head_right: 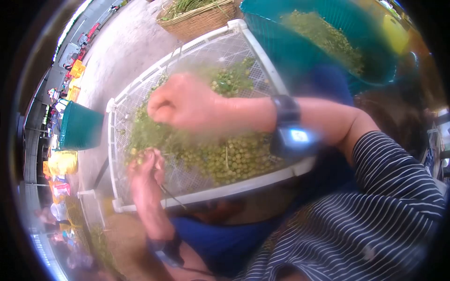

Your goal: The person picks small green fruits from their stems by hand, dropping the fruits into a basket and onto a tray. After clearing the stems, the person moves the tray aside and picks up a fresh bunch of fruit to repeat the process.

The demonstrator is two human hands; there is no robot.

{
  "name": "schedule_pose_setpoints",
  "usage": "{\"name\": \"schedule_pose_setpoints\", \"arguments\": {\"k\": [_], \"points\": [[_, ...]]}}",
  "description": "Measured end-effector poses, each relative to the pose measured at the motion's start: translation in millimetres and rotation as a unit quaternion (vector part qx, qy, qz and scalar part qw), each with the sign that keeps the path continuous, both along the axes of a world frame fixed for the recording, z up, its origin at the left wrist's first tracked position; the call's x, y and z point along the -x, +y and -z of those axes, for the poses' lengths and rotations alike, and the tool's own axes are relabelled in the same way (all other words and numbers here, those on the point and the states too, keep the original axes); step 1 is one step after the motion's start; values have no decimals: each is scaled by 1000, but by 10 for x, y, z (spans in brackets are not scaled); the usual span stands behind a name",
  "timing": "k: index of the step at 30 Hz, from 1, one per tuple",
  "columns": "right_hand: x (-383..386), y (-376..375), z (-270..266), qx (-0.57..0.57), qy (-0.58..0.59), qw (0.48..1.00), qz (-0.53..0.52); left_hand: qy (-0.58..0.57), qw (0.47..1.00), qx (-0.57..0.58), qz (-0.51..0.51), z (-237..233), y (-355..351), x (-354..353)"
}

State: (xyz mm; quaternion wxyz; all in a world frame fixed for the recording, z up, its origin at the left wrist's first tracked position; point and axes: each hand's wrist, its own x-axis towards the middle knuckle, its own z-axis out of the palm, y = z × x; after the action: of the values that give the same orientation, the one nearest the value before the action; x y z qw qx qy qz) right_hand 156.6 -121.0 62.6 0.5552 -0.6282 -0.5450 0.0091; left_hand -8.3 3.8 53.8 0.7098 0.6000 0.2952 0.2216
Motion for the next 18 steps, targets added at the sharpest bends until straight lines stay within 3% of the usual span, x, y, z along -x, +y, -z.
{"name": "schedule_pose_setpoints", "arguments": {"k": [1, 4, 5, 6, 8, 14, 16, 17, 18], "points": [[55, -3, 40, -52, -3, 999, 9, 15, 1000, -15, -2, 9, -35, -36], [154, -63, 84, -43, -36, 997, 57, 43, 998, -43, 13, -5, -151, -110], [155, -114, 80, 46, -23, 997, 53, 25, 997, -48, 48, 25, -165, -130], [142, -126, 120, 44, -21, 997, 58, 7, 995, -52, 82, 57, -171, -149], [94, -90, 268, 73, 52, 996, 19, 14, 993, -45, 110, 101, -183, -190], [-135, -150, 291, 75, 87, 993, -38, 23, 983, 40, 176, 132, -157, -294], [-328, -121, 377, 120, 82, 982, -117, 21, 987, 61, 148, 134, -190, -330], [-392, -107, 429, 125, 184, 961, -162, 15, 989, 82, 120, 140, -199, -348], [-412, -157, 345, 125, 186, 961, -162, 17, 989, 83, 120, 146, -191, -362]]}}
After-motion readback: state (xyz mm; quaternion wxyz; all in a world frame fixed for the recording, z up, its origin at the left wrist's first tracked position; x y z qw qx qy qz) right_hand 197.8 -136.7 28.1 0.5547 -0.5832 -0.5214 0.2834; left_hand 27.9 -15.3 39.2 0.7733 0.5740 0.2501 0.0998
